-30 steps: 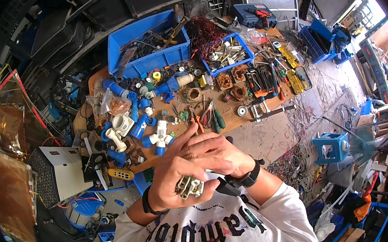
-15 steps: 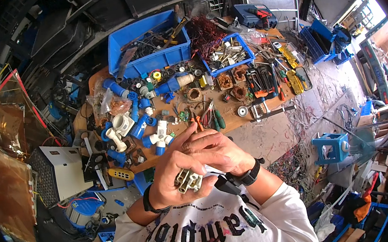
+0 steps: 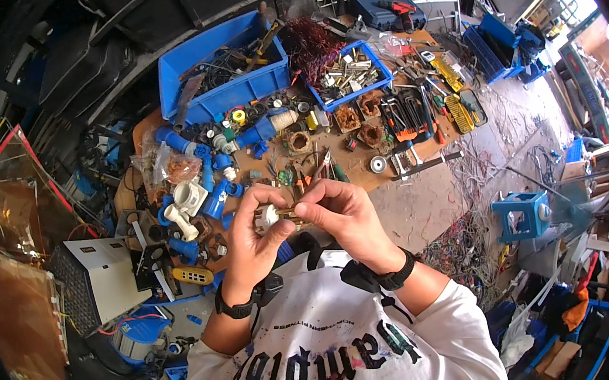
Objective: The person uses pliers to manipulate a small metal component, then picks up a white plastic electrical connector. They insert a brass-colored metal piece into the connector and rotate it to secure it in place. The workspace is cluttered with various tools and parts.
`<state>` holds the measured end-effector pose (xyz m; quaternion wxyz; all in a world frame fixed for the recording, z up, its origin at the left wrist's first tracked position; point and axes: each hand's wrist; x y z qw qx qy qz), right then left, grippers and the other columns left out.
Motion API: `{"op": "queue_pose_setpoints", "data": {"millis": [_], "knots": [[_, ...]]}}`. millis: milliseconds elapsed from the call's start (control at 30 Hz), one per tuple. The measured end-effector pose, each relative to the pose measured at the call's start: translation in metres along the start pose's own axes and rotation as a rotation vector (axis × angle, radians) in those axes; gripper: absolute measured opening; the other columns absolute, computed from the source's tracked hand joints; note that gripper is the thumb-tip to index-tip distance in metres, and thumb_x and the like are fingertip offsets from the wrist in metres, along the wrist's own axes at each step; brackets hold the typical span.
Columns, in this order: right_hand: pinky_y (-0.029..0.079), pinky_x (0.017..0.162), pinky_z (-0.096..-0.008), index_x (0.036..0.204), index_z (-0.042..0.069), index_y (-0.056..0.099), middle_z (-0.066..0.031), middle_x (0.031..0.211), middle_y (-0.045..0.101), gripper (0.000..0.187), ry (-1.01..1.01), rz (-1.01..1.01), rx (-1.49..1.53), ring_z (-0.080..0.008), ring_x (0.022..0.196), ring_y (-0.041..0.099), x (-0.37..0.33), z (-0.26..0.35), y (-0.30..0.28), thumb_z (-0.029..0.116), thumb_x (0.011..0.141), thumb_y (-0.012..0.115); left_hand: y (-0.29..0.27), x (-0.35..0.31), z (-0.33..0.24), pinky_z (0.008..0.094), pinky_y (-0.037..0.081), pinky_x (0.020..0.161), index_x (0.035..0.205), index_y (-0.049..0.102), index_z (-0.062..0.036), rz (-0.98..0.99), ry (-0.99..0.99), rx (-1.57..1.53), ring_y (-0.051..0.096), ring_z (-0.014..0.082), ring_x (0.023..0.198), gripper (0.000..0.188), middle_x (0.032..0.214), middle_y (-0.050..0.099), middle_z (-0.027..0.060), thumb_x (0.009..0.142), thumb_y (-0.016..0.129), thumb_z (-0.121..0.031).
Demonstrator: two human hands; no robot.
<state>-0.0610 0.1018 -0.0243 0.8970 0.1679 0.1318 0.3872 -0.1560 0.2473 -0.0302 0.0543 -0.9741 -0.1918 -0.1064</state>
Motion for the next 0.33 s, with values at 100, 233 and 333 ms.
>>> {"op": "queue_pose_setpoints", "data": {"millis": [100, 233, 333], "knots": [[0.048, 0.073, -0.0216, 0.087, 0.001, 0.064, -0.0004, 0.085, 0.066, 0.009, -0.013, -0.018, -0.125, -0.0057, 0.079, 0.059, 0.002, -0.004, -0.005, 0.008, 0.088, 0.069, 0.001, -0.003, 0.014, 0.0312, 0.049, 0.072, 0.102, 0.053, -0.0034, 0.080, -0.098, 0.028, 0.062, 0.0181, 0.081, 0.045, 0.089, 0.062, 0.0074, 0.077, 0.080, -0.030], [0.047, 0.071, -0.0209, 0.091, 0.001, 0.064, 0.0003, 0.086, 0.066, 0.010, 0.034, 0.009, -0.194, -0.0037, 0.079, 0.057, 0.009, -0.025, -0.025, 0.011, 0.091, 0.066, -0.004, 0.004, 0.025, 0.0309, 0.051, 0.069, 0.102, 0.056, -0.0023, 0.244, -0.220, 0.366, 0.065, 0.0169, 0.078, 0.038, 0.087, 0.067, 0.0098, 0.078, 0.080, -0.020], [0.047, 0.071, -0.0209, 0.093, 0.001, 0.064, 0.0006, 0.085, 0.065, 0.012, 0.127, 0.001, -0.185, -0.0031, 0.080, 0.057, 0.013, -0.036, -0.045, 0.013, 0.092, 0.065, -0.004, 0.004, 0.043, 0.0323, 0.053, 0.069, 0.104, 0.059, -0.0042, 0.211, -0.306, 0.448, 0.069, 0.0227, 0.079, 0.043, 0.087, 0.070, 0.0114, 0.075, 0.083, -0.025]]}}
Point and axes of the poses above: each hand's wrist, its own x-axis towards the middle knuckle, its own y-axis out of the palm, z = x × y
